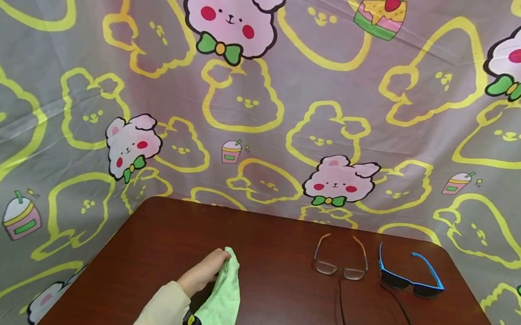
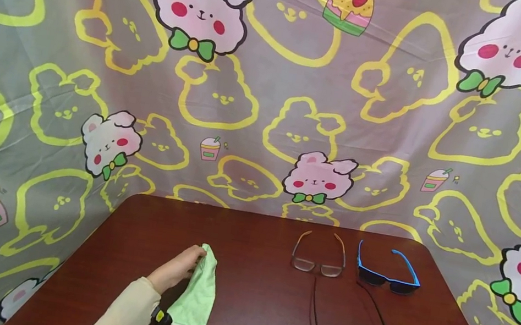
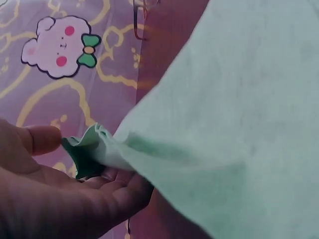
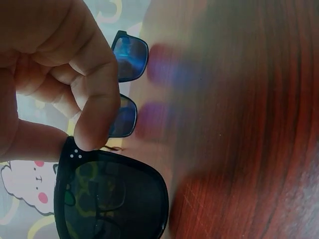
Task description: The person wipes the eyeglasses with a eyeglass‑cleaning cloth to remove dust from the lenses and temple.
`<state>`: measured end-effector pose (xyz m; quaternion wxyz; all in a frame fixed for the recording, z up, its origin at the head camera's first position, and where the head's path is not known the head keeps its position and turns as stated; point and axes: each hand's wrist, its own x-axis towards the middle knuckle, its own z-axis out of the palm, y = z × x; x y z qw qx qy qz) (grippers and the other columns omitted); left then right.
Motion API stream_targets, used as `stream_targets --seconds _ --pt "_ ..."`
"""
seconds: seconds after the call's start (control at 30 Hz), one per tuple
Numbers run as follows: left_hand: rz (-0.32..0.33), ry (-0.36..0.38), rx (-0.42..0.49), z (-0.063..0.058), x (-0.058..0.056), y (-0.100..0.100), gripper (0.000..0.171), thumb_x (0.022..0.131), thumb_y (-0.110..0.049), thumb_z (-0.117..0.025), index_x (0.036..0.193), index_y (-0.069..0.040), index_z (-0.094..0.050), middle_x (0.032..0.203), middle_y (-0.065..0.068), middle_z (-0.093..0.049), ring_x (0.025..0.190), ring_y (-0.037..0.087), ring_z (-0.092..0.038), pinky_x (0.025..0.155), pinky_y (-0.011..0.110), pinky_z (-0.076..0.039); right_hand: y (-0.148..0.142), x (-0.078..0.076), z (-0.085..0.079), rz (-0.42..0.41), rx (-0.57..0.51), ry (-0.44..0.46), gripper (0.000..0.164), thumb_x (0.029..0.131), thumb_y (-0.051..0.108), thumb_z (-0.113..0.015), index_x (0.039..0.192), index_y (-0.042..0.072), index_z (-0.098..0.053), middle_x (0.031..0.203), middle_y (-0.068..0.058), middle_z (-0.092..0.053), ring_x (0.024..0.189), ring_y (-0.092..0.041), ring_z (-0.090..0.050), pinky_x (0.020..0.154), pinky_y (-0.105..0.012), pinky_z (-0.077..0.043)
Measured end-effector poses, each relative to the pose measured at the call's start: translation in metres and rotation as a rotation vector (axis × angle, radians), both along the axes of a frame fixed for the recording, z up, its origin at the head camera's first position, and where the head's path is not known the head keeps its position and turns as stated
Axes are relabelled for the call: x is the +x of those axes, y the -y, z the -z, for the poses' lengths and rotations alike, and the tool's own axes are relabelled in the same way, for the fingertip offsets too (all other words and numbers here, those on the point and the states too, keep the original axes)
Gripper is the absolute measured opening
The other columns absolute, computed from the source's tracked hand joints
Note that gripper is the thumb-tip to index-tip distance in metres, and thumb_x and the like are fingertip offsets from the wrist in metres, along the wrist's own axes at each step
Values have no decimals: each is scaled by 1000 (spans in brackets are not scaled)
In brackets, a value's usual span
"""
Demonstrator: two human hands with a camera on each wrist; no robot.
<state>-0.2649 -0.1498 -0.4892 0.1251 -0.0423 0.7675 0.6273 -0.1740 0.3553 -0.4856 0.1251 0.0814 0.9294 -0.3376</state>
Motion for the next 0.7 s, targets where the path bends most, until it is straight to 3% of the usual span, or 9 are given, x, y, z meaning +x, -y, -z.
stream_targets --seconds 0.03,0.1,0.27,0.37,0.57,0.7 --pt "0 8 8 2 -2 1 18 86 -13 -40 95 1 -43 93 16 -47 75 24 -50 67 35 -44 0 0 0 5 -5 8 28 90 30 -62 88 3 -66 62 -2 -55 60 -18 -53 61 -35 -40" --pt "6 5 -11 4 -5 4 18 87 -13 -42 98 1 -44 93 13 -48 78 22 -52 67 35 -45 -1 0 0 14 -7 23 27 90 30 -61 87 3 -66 60 -2 -55 60 -18 -52 60 -34 -38" --pt "34 3 -112 7 -7 10 42 93 -21 -50 121 8 -40 116 21 -49 104 33 -52 80 47 -46 -2 -1 1 4 -6 27 28 91 31 -60 86 3 -66 61 -2 -55 59 -18 -52 59 -33 -38" --pt "24 8 -166 8 -7 14 48 93 -22 -52 127 8 -38 123 24 -47 110 38 -49 83 51 -45 -4 -1 2 5 -15 33 29 91 30 -60 86 2 -66 62 -2 -55 59 -18 -52 58 -33 -38" --pt "3 -30 -274 9 -9 22 53 92 -18 -56 132 10 -36 123 26 -48 105 37 -54 77 49 -48 -8 -1 3 6 -18 62 39 93 41 -55 80 5 -63 61 -2 -55 56 -17 -50 56 -33 -38" --pt "7 -42 -320 6 -10 27 57 93 -19 -57 135 10 -33 126 29 -47 105 37 -55 74 46 -51 -10 -5 -7 -37 65 30 51 92 52 -50 80 4 -62 64 -3 -57 59 -19 -53 58 -35 -41"
